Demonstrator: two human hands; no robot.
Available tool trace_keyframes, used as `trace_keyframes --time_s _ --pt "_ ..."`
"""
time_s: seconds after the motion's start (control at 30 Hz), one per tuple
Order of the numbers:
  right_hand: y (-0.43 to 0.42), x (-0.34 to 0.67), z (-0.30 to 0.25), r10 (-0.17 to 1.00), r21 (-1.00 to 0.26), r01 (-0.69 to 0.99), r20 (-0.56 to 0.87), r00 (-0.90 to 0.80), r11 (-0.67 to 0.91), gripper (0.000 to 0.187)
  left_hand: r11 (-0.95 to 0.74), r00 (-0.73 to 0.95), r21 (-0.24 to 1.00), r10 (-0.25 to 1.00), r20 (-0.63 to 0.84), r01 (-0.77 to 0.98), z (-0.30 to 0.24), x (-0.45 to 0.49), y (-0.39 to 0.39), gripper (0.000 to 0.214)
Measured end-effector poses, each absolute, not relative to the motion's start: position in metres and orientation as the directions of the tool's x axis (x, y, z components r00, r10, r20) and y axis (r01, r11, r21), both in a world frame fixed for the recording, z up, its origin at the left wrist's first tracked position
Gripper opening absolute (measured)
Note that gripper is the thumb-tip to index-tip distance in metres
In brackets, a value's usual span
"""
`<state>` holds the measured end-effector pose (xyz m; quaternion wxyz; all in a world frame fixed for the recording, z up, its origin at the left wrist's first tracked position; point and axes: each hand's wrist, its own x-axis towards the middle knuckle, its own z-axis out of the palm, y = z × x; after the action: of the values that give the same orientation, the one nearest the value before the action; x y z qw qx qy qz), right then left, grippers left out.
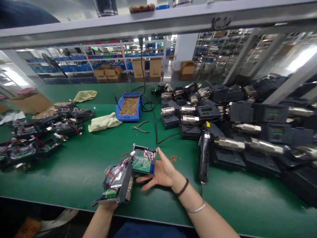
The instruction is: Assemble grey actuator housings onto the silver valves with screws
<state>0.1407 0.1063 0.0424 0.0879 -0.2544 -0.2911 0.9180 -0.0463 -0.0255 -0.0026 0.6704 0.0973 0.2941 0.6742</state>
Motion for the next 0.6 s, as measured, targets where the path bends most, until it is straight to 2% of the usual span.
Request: trace_keyframes --time_s 0.07,0.1,0.17,0.23,0.3,0.43,0.5,0.6 --pt "0.107 0.146 0.046 0.201 -0.494 -0.029 -0.299 -0.933 -0.869 0.079 0.073 -0.186 0.702 0.94 -0.285 -0.709 0.003 -0.04 -0.02 0.039" --pt "0.107 0.148 0.046 0.208 -0.467 -0.06 -0.271 -0.94 -0.882 0.073 0.079 -0.242 0.791 0.929 -0.279 -0.607 0.008 -0.035 -0.018 0.045" --pt "0.108 0.149 0.043 0.293 -0.445 -0.134 -0.31 -0.904 -0.885 0.058 0.089 -0.323 0.905 0.916 -0.239 -0.416 0.014 -0.023 -0.016 0.058" --pt "0.108 0.149 0.038 0.395 -0.434 -0.217 -0.375 -0.839 -0.874 0.041 0.097 -0.396 0.955 0.895 -0.207 -0.281 0.015 -0.011 -0.017 0.064" --pt "0.108 0.147 0.037 0.502 -0.436 -0.326 -0.389 -0.772 -0.839 0.03 0.081 -0.513 0.984 0.845 -0.151 -0.157 0.01 0.002 -0.02 0.063" --pt "0.104 0.142 0.043 0.654 -0.439 -0.494 -0.392 -0.647 -0.751 0.035 0.065 -0.725 0.966 0.673 0.143 0.251 -0.004 0.024 -0.024 0.055" --pt "0.097 0.137 0.045 0.686 -0.436 -0.531 -0.408 -0.602 -0.726 0.039 0.107 -0.721 0.909 0.65 0.242 0.402 -0.012 0.033 -0.027 0.052" --pt "0.086 0.127 0.046 0.707 -0.427 -0.564 -0.435 -0.557 -0.707 0.04 0.104 -0.613 0.832 0.726 0.311 0.545 -0.023 0.038 -0.039 0.052"
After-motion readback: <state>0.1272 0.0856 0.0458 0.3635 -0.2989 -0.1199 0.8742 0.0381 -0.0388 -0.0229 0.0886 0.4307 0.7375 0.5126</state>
